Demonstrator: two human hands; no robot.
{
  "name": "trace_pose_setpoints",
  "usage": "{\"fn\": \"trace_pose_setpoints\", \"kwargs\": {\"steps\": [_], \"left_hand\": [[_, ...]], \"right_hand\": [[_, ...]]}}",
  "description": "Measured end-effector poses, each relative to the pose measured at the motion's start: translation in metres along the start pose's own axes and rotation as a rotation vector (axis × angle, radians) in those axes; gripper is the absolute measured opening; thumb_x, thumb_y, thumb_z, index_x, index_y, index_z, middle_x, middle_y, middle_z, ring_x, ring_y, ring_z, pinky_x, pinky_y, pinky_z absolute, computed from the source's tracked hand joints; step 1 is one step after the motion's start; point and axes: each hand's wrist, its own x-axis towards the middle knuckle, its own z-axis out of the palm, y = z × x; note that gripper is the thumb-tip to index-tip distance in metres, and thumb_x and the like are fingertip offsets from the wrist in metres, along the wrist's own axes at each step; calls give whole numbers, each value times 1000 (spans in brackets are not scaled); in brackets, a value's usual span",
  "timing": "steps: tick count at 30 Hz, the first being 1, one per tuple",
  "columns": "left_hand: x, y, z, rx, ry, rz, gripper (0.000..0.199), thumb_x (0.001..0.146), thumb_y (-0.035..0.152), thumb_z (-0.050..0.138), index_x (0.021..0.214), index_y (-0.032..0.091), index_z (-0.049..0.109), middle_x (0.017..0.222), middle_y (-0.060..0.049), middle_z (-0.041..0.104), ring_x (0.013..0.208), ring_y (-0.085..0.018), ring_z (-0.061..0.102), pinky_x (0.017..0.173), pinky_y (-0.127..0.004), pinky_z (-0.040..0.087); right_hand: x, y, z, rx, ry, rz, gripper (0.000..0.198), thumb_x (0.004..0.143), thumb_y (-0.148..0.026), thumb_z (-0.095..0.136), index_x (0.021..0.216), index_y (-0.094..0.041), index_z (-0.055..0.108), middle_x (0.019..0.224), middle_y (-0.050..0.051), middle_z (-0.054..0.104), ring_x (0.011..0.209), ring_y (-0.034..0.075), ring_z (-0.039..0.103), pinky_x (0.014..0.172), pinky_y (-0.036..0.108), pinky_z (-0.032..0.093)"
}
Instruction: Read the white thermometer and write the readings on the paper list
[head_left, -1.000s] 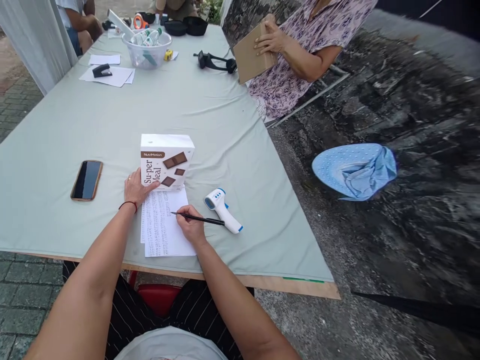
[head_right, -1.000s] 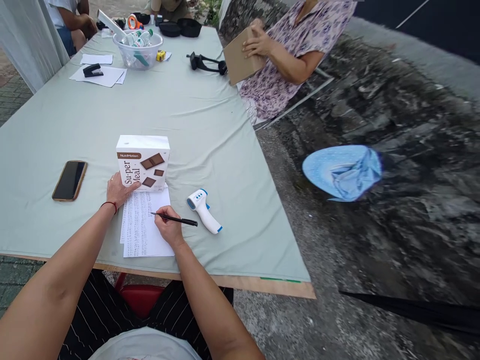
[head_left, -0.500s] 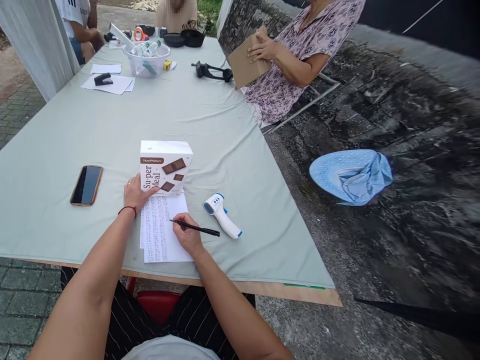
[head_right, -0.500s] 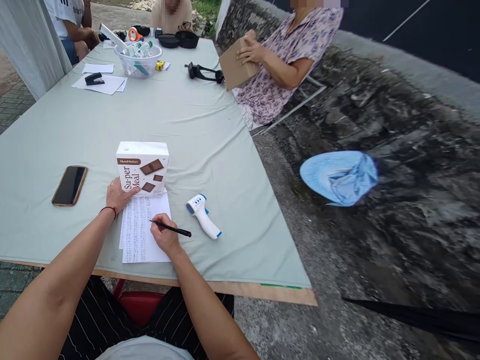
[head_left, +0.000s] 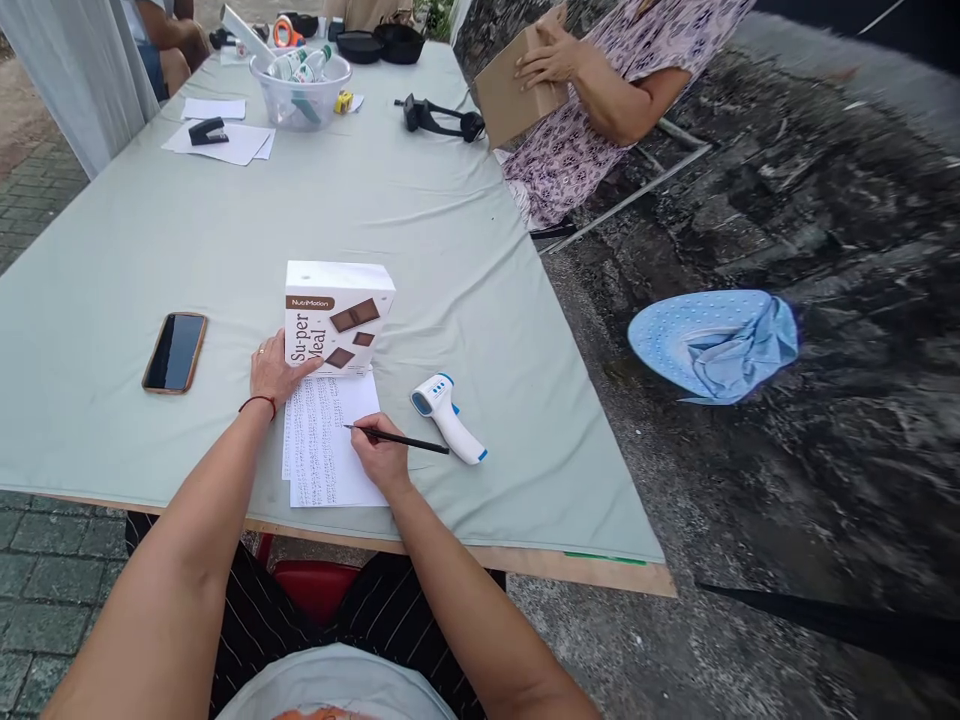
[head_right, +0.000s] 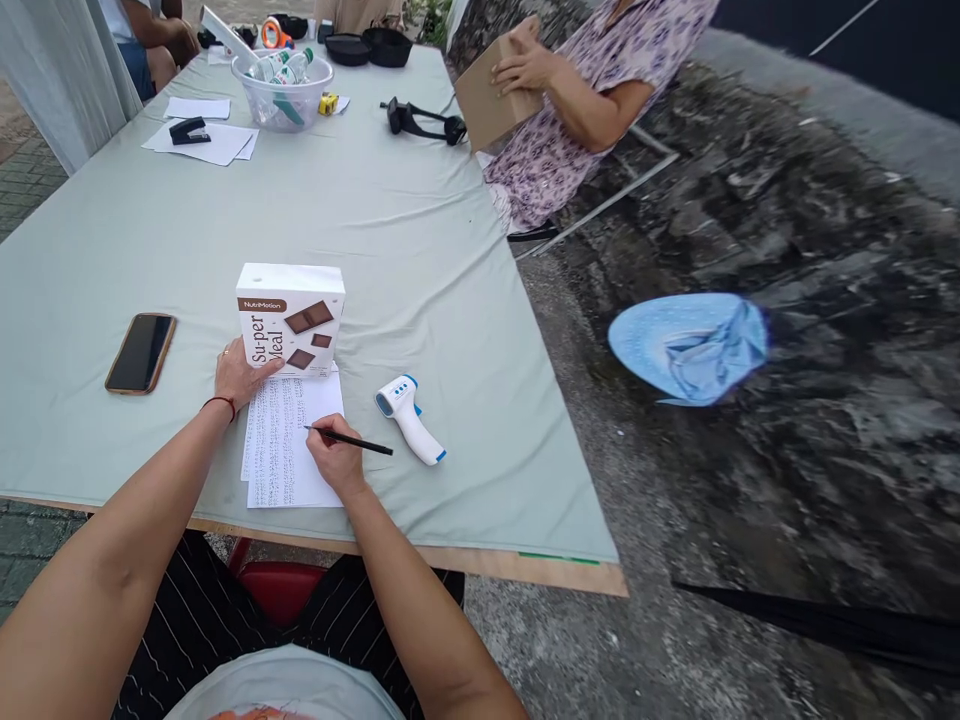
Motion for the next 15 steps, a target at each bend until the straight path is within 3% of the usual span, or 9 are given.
{"fn": "trace_pose_setpoints", "kwargs": {"steps": [15], "left_hand": [[-1,6,-3,-40,-19,-25,60,79,58,66,125,23,51,119,-10,61,118,-30,52,103,-44,37]], "right_hand": [[-3,-3,-1,-6,-34,2,13,67,-33,53,63,-21,56,56,-2,52,53,12,46,53,26,41]]}}
